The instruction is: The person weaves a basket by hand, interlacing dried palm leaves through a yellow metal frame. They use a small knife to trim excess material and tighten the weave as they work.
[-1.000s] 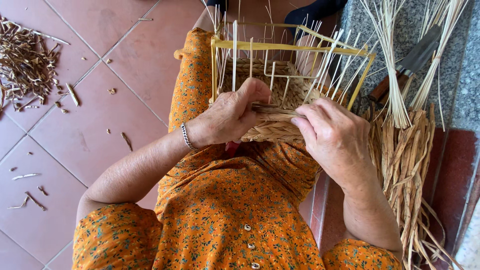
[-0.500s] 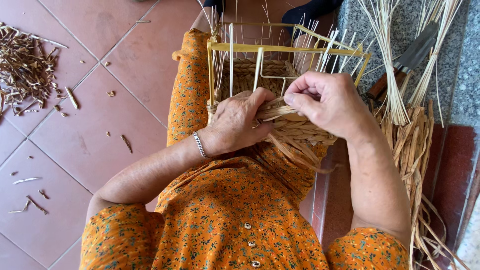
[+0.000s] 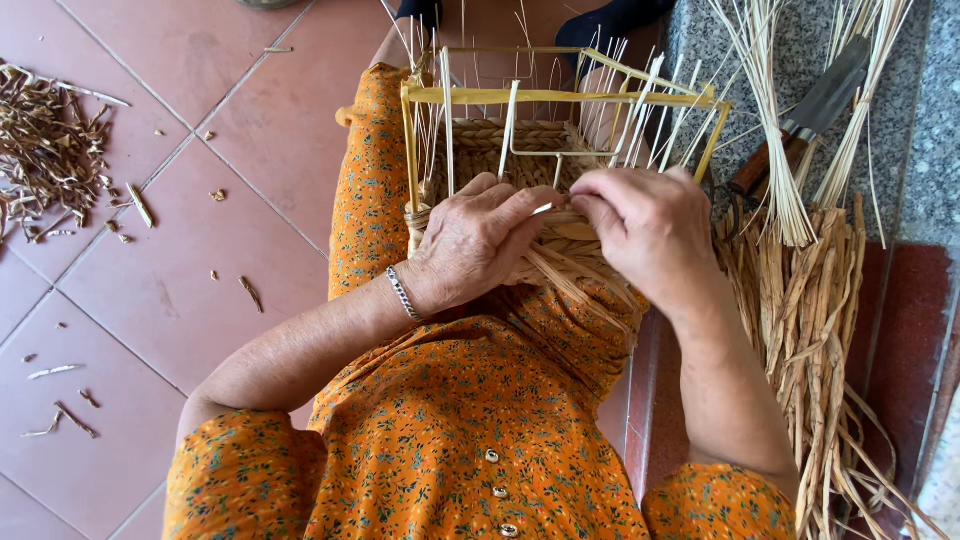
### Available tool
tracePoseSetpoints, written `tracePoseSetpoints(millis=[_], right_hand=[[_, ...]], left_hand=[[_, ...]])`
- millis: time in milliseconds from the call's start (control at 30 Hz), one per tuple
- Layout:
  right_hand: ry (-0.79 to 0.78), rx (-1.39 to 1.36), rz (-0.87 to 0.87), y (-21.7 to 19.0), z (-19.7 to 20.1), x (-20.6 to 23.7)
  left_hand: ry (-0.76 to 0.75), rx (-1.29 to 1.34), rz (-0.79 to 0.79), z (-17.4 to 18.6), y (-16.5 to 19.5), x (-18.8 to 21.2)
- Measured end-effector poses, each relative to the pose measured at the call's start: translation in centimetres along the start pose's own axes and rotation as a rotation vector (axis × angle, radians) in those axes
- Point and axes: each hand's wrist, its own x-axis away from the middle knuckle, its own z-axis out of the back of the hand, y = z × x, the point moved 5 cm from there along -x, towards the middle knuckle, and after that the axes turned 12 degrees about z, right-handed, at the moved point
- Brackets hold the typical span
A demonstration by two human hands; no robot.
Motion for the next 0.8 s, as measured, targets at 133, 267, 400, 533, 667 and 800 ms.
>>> tracePoseSetpoints(millis=[133,267,400,533,667,800], right_hand=[[0.161,0.306,0.115,-2.8,-0.4,0.5],[0.204,0.182,0.035,-1.6,-2.9,0.8],[0.127,0.233,-0.043,-1.1,-4.3,2.1],[0.076,0.131,-0.092,-2.0,-3.6,3.3],[0.114,0.133,-0.163,-2.9,-1.7,4.3],[0.313,0.08,-0.238,-3.6,0.2,8.9]], left_hand=[[-0.002,0.081,-0.043,1.0,-0.6,0.7],[-0.027,-0.047,-0.175,1.3,-0.9,1.6],[-0.083,0.01,-0.213,0.3,-1.7,0.7],[-0.132,-0.135,0.022,-2.0,-3.8,-1.5],[-0.07,-0.146,0.042,-3.0,-3.8,-2.1],[-0.062,-0.107,0.07,-2.1,-2.3,-1.0]])
